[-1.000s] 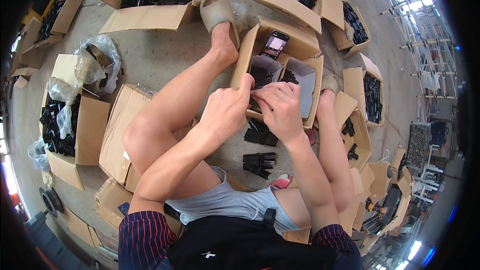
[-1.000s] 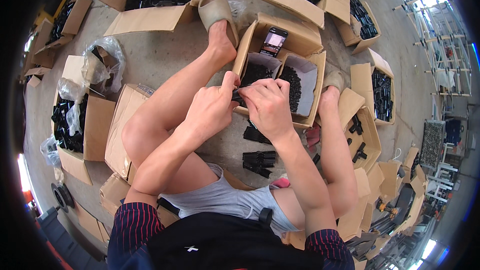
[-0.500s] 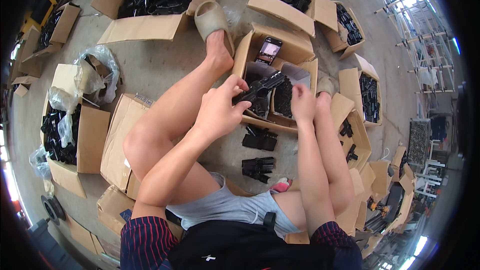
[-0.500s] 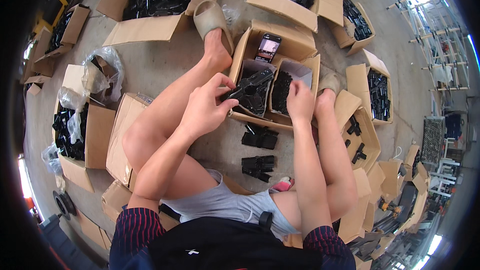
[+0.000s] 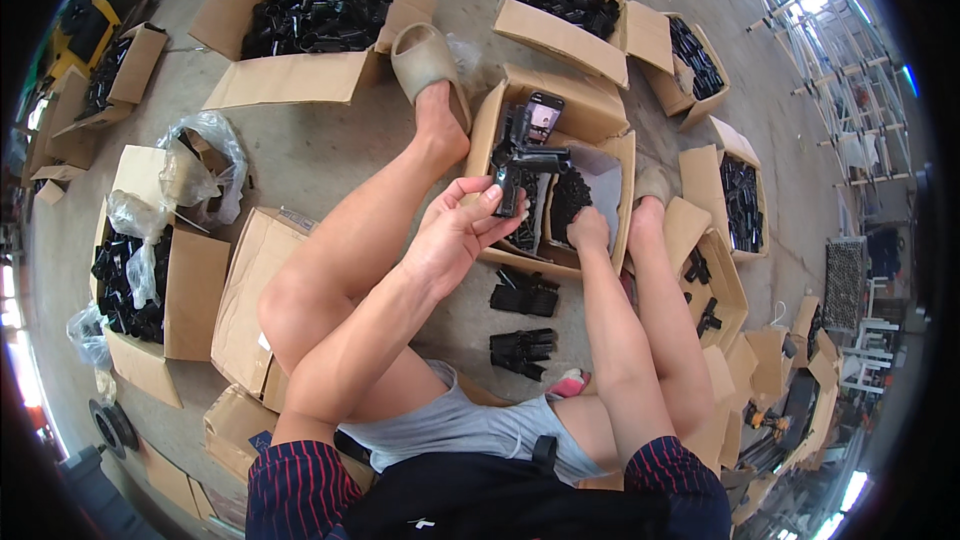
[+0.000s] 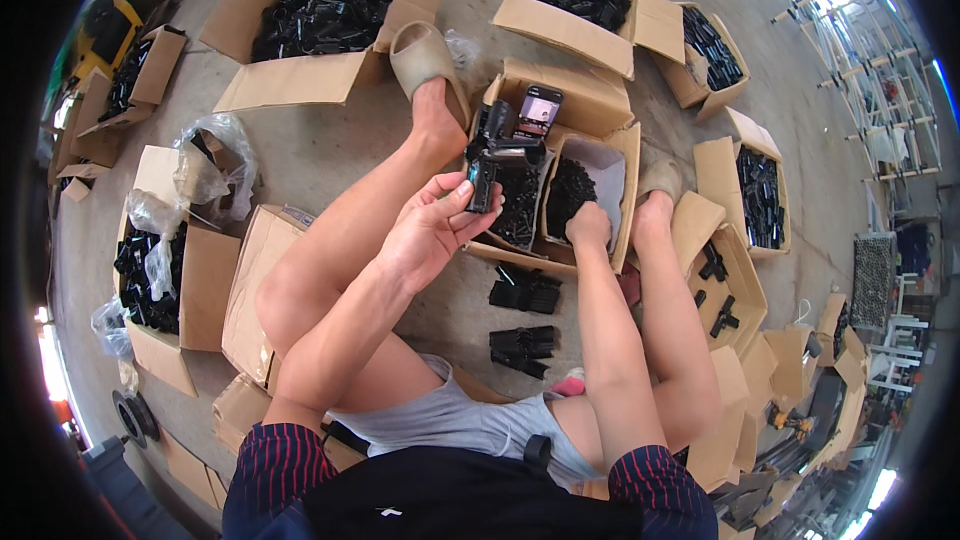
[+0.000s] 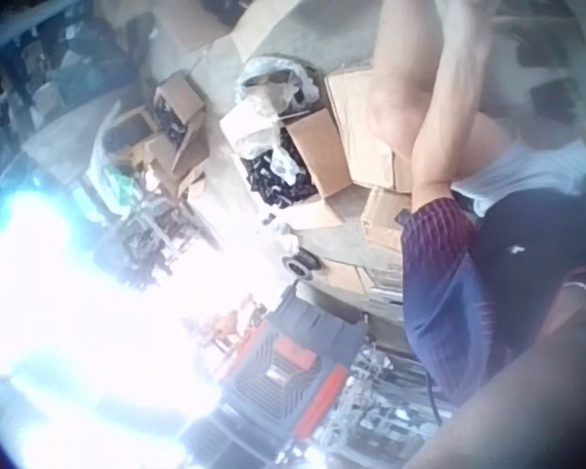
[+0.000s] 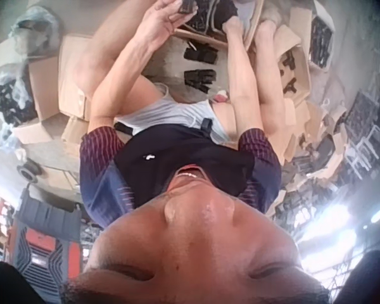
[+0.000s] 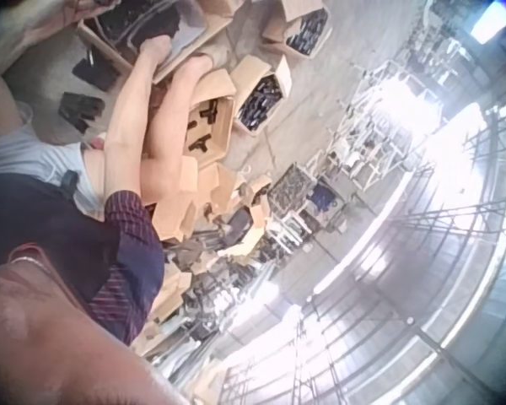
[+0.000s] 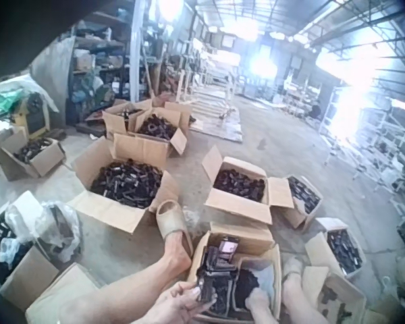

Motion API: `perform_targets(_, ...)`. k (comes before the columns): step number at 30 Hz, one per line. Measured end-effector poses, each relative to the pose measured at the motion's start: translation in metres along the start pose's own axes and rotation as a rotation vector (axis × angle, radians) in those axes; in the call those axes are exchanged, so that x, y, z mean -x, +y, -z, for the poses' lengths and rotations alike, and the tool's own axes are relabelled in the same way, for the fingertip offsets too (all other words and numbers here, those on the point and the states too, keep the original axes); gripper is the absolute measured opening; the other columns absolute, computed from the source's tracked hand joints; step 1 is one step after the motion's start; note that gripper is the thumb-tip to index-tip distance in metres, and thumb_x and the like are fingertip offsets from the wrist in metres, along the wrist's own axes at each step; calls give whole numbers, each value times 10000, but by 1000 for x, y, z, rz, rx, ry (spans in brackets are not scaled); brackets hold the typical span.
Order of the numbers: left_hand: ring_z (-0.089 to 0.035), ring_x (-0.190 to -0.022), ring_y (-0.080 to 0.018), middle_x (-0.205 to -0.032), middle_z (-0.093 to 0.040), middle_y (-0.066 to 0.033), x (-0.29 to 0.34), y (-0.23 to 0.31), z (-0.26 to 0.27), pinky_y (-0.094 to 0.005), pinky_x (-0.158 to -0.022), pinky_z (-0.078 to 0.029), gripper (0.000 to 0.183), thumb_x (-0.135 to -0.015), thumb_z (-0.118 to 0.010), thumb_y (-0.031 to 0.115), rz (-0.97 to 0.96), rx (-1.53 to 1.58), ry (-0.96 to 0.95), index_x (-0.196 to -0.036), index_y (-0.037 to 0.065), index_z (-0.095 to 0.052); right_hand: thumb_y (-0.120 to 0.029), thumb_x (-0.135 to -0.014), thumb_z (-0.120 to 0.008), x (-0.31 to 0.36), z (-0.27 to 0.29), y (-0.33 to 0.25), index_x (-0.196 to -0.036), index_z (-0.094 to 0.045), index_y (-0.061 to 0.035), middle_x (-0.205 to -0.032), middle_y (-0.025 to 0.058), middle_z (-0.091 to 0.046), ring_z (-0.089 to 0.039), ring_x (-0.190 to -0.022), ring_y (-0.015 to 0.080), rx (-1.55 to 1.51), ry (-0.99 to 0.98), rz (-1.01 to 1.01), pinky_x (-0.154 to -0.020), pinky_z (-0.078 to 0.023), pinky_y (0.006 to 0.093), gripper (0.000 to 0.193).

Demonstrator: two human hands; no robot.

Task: The person assembles black metal components by hand, joining two parts together and securing them by inserting a small screw into a pre-drilled hole.

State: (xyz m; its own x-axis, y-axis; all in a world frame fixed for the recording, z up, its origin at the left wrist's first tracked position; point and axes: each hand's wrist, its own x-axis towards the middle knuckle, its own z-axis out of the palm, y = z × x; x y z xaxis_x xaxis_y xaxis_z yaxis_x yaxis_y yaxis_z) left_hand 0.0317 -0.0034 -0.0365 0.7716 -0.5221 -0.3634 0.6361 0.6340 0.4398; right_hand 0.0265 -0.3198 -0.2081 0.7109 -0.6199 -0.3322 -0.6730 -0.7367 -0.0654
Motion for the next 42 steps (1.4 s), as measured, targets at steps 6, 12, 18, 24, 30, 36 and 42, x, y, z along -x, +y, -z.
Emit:
perform_targets(6,-676,-1112,-246,-1185,-678,-156,-1,-2,-1,-353,-1016,-558,214,-1002,-624,137,-108,65,23,-1187,46,-566,-78,-856,-661,22,28,-8,-1060,-714,11,-1123,255,-702,-672,-1090,408,-109,41,3,-933,-546,454,228)
perform_targets(12,-674,-1123,-249,-1184,-679,-156,-5,-8,-1,-365,-1029,-549,231,-1001,-629,139,-176,40,39,-1191,41,-541,-110,-927,-709,77,64,-36,-1141,-690,-12,-954,118,-733,-688,-819,156,-1212,27,295,-731,-558,279,236)
perform_targets(18,-676,-1123,-249,-1192,-679,-151,-1,-22,2,-396,-1041,-536,252,-985,-656,131,-188,27,53,-1175,60,-508,-70,-987,-643,169,129,-101,-1087,-672,24,-920,82,-740,-661,-782,89,-1373,-44,578,-697,-524,224,141)
perform_targets(24,-682,-1104,-223,-1176,-684,-121,0,-29,1,-406,-1035,-536,253,-975,-669,116,-178,8,97,-1169,81,-509,-85,-933,-720,181,118,-119,-1039,-694,32,-889,65,-736,-610,-731,60,-1321,155,517,-663,-476,206,160)
perform_targets(30,-687,-1042,-175,-1124,-686,-82,2,-31,2,-409,-1009,-546,275,-967,-680,109,-212,4,105,-1175,94,-501,-126,-888,-786,185,106,-130,-978,-739,4,-861,40,-726,-592,-712,58,-1368,182,454,-640,-468,212,165)
perform_targets(36,-684,-1040,-161,-1146,-679,-77,2,-32,3,-413,-1004,-548,286,-962,-683,97,-226,-17,116,-1178,88,-495,-133,-890,-794,190,101,-137,-982,-743,19,-873,37,-725,-605,-740,61,-1474,176,376,-662,-484,214,185)
perform_targets(42,-677,-1071,-173,-1166,-677,-89,4,-33,-1,-417,-1006,-549,273,-970,-662,68,-246,-25,97,-1182,78,-491,-112,-889,-792,186,105,-134,-979,-737,44,-886,50,-728,-619,-751,65,-1579,87,357,-689,-500,212,189)
